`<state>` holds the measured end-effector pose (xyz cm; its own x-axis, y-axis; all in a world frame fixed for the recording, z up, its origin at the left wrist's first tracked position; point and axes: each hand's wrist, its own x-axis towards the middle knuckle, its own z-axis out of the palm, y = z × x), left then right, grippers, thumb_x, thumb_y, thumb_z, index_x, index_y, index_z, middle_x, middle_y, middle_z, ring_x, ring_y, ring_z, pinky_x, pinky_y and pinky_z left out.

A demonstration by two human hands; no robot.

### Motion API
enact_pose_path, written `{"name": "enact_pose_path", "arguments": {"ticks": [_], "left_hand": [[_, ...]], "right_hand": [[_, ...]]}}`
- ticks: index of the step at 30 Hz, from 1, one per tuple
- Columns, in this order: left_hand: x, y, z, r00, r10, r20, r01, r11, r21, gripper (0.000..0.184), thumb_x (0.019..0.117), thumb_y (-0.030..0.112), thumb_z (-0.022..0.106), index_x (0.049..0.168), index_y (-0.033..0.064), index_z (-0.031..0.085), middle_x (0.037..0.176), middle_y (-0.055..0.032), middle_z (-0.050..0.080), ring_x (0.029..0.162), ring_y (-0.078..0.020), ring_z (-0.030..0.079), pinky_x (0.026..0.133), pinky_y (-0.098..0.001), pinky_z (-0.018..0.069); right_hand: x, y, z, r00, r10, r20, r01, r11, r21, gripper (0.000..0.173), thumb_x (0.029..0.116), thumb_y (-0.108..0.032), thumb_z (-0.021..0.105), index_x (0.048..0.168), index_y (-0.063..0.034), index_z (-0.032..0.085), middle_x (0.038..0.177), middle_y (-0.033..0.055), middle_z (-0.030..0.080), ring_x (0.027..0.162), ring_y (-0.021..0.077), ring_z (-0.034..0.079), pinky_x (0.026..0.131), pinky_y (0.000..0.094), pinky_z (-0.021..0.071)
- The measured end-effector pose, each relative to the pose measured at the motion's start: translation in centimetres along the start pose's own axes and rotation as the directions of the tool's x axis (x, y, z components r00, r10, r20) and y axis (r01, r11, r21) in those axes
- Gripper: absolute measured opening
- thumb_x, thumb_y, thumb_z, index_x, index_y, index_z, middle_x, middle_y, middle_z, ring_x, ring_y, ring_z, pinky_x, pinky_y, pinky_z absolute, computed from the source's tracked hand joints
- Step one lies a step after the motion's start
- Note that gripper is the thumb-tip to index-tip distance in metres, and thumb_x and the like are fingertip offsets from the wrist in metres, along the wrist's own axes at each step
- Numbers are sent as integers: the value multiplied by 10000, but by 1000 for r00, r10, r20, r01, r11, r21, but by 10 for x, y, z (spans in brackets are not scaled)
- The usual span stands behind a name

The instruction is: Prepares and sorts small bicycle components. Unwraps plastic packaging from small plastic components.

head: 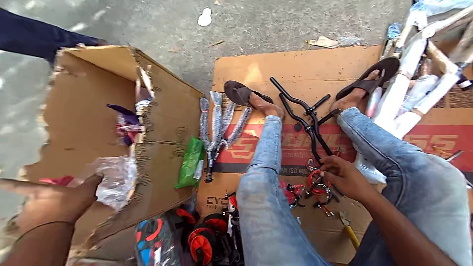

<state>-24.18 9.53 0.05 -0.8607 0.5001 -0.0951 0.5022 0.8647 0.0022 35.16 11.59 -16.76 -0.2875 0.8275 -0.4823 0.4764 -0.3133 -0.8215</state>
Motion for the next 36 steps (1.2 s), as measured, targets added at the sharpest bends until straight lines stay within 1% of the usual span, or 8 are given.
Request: {"name": "enact_pose_path", "arguments": {"ticks": [3,7,9,11,20,27,32,36], "left_hand": [[-78,34,40,952,297,72,-273,933,-236,1033,975,444,653,1625,22,-30,1504,-393,377,1279,-577,501,1030,-745,389],[-229,55,88,713,660,236,-462,695,-551,1011,962,511,559,1611,-12,-12,1591,-318,299,1399,-410,460,1102,-557,453],[-296,54,103,610,745,271,-573,650,-499,1086,915,611,600,1571,-125,145,1602,-395,189,1505,-494,235,1221,-582,263],[-336,50,125,616,769,172,-722,638,-268,1099,808,739,638,1526,-55,387,1580,-436,186,1476,-611,166,1203,-670,184],[-329,57,146,658,751,52,-743,659,-122,866,858,654,573,1451,25,525,1553,-401,305,1456,-599,239,1189,-644,212],[-327,58,145,651,757,58,-750,653,-110,844,854,635,582,1431,21,534,1541,-413,311,1454,-608,229,1195,-643,192],[-329,58,145,655,754,55,-748,657,-93,843,862,640,568,1429,17,541,1544,-410,309,1459,-595,235,1202,-618,198],[-328,58,146,653,756,48,-750,654,-103,845,865,643,563,1422,7,548,1539,-413,314,1458,-596,238,1207,-621,190]], "right_hand": [[4,10,3,998,60,-2,-60,991,-121,417,920,-138,750,1314,-136,609,1056,29,734,837,191,723,764,460,625],[20,31,40,968,204,149,-147,935,-323,448,899,-280,761,1310,-158,633,1120,55,725,968,241,716,868,538,589],[26,37,65,944,250,215,-148,905,-400,500,883,-313,741,1350,-176,626,1230,98,685,1108,299,671,941,577,539],[33,41,92,930,253,268,-112,888,-447,577,848,-241,746,1402,-197,591,1356,113,622,1239,334,600,997,599,502],[82,93,175,836,327,441,47,757,-651,630,851,-93,715,1435,-35,486,1361,261,561,1176,454,612,895,644,523],[83,109,167,782,363,507,88,741,-666,545,871,-86,710,1393,-28,562,1451,268,472,1176,471,595,888,644,531],[75,125,171,831,271,486,185,690,-700,458,979,14,524,1432,-44,501,1365,257,550,1121,460,638,850,603,557],[77,126,169,816,309,489,140,715,-685,450,960,-25,573,1405,-60,518,1313,270,589,1107,471,645,856,632,543]]}}
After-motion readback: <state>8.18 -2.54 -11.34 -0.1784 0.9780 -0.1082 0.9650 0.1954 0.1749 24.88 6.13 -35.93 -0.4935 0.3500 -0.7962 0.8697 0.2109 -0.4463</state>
